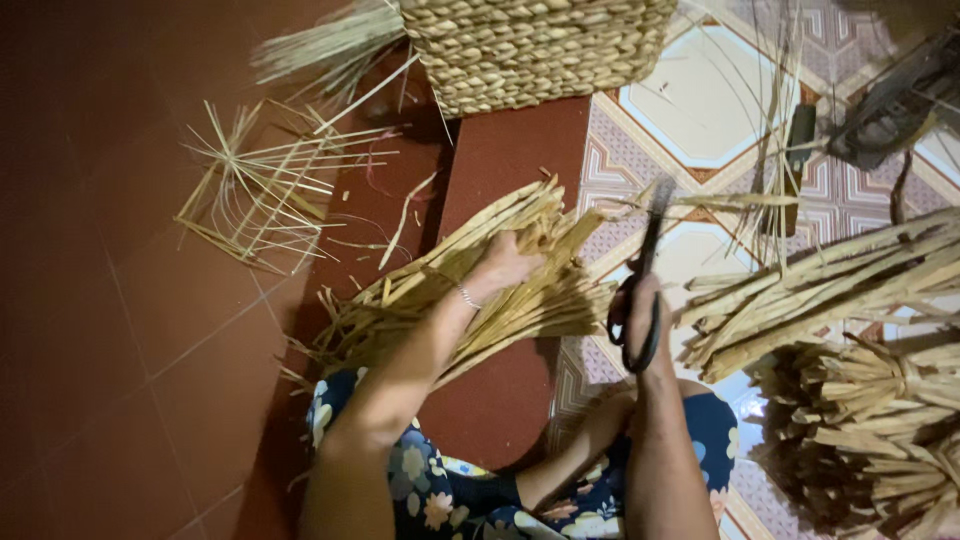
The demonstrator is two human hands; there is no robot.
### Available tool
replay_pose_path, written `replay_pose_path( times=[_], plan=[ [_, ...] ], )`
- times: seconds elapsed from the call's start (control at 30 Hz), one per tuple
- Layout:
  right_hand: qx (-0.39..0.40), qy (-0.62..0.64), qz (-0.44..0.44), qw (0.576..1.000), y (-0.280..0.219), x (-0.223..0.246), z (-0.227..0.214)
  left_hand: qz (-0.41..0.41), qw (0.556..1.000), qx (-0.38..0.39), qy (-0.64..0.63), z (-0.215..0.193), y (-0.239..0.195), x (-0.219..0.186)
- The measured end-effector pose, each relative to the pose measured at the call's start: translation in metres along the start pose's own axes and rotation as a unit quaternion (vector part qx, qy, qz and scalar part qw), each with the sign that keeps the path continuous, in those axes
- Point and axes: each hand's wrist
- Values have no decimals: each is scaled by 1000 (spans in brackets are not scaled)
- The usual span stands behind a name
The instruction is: The person uses shears to trim a bundle of dried palm leaves, then splits the leaves into thinner strips by hand. The trimmed and split pieces are placed into a pile on the floor.
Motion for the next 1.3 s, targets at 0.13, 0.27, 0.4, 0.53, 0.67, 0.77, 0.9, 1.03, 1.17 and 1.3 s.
replay_pose_path(
  times=[0.13, 0.27, 0.4, 0.53, 0.67, 0.77, 0.9, 1.03, 1.17, 1.3],
  plan=[
    [91, -107, 38, 989, -19, 6, 26, 50, 998, -9, -30, -32, -26, -14],
    [102, -202, -30, 974, -31, 20, 43, -15, 1000, -23, -10, -40, -40, -25],
    [77, -249, -52, 964, -36, 29, 47, 42, 999, 6, -19, -34, -49, -28],
    [53, -302, -58, 950, -39, 23, 48, 83, 995, -34, -36, -27, -52, -34],
    [77, -368, -77, 923, -42, 17, 55, 218, 971, -87, -51, -23, -52, -45],
    [88, -334, -56, 937, -44, 18, 58, 130, 979, -66, -141, -24, -56, -47],
    [112, -241, -62, 962, -46, 25, 55, 101, 990, -47, -90, -23, -54, -42],
    [108, -272, -57, 955, -42, 25, 53, 139, 985, -100, -30, -19, -42, -31],
    [91, -310, -92, 942, -41, 19, 51, 183, 976, -77, -92, -15, -36, -20],
    [91, -298, -75, 947, -43, 15, 54, 137, 984, -72, -92, -17, -37, -21]
  ],
)
Point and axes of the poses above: each hand's wrist, its own y-axis towards the middle knuckle, its own z-axis out of the palm, x = y × z, and after that the axes turned 3 degrees about x, right-handed
